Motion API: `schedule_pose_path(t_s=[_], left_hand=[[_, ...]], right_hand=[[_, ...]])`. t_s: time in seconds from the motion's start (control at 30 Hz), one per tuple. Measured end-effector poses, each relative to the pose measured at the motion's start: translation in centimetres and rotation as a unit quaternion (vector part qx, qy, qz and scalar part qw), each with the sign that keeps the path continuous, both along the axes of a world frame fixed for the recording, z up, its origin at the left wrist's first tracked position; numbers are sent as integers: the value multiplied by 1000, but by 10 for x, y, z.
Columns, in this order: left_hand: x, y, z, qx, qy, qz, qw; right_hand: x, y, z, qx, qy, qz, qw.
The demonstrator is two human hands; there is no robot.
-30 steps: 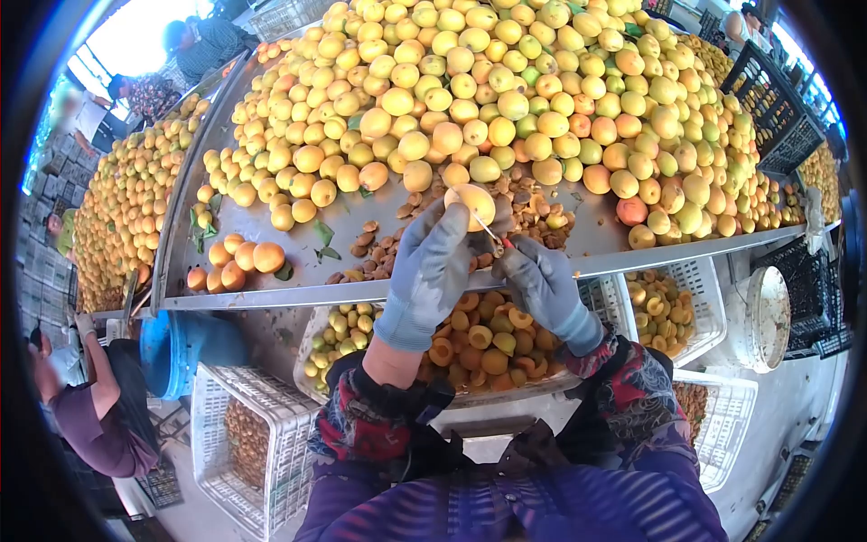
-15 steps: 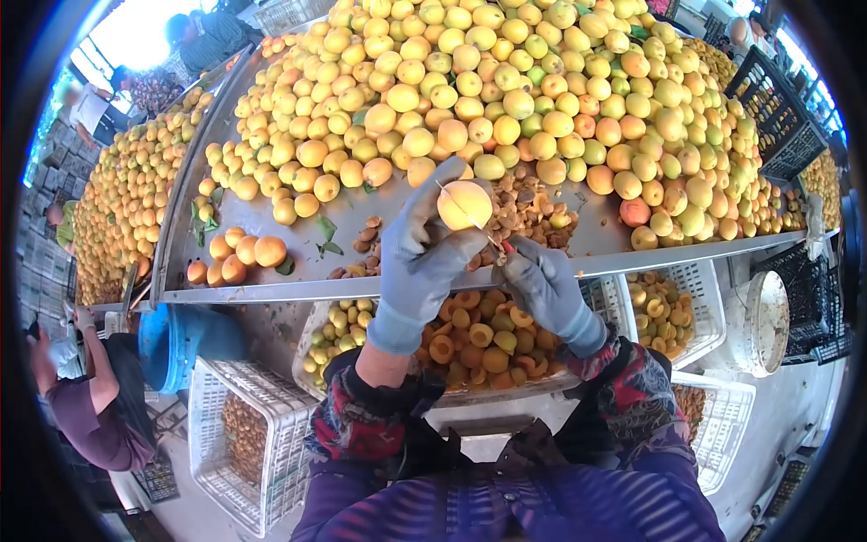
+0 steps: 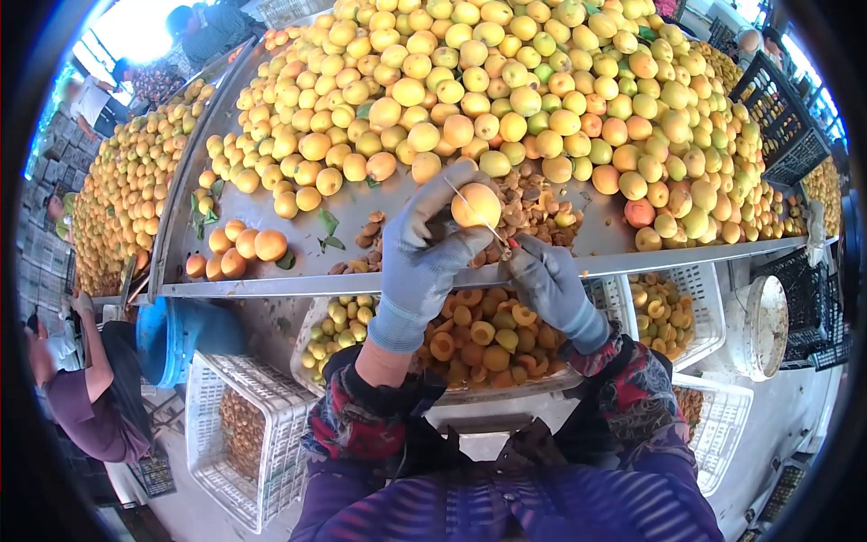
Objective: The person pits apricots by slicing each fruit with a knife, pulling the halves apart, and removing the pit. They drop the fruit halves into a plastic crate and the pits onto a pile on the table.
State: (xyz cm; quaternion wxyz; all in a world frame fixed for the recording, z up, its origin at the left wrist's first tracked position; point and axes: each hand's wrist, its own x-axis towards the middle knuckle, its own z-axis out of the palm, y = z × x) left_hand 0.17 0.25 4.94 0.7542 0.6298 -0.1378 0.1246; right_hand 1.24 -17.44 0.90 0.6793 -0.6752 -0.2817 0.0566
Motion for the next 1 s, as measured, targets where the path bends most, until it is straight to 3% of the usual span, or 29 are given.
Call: schedule_pose_path(t_s=[0.03,0.1,0.3,0.33,0.4,0.5,0.53,0.57,0.6,0.7,0.73,0.8,0.93,1.0], left_hand=[[-1,-3,1,0,-1,1,1000],[-2,-10,3,-211,62,-43,975],[-1,-3,4,-327,179,-168,912],[-1,-3,2,-328,181,-168,912],[-1,-4,-1,-96,51,-29,994],[-5,-8,7,-26,31,40,998],[-3,-9,4,-25,30,41,998],[-1,-9,-2,-110,63,7,992],[0,-9,-5,-194,95,-28,976],[-1,-6,-2,-274,167,-75,944],[-1,-5,-4,-275,166,-74,944],[-1,-7,-10,-94,55,-2,994],[-3,-15,0,-78,27,59,995],[0,-12,-7,-225,124,-12,966]], right_hand=[[-1,1,1,20,-8,-8,1000],[-3,1,0,42,-16,-16,999],[1,-7,-1,-47,-15,-34,998],[2,-6,-2,-59,-23,-41,997],[2,-3,-3,-71,-31,-47,996],[3,0,-2,-49,-60,-68,995],[1,0,-2,-53,-25,-59,997],[-1,-1,-2,-56,10,-51,997],[-1,-1,-2,-55,11,-52,997],[-1,-2,1,-69,-10,-62,996],[0,-2,1,-83,-17,-67,994],[0,-1,2,-98,-24,-72,992],[1,3,4,-83,-35,-71,993],[1,2,2,-75,-21,-75,994]])
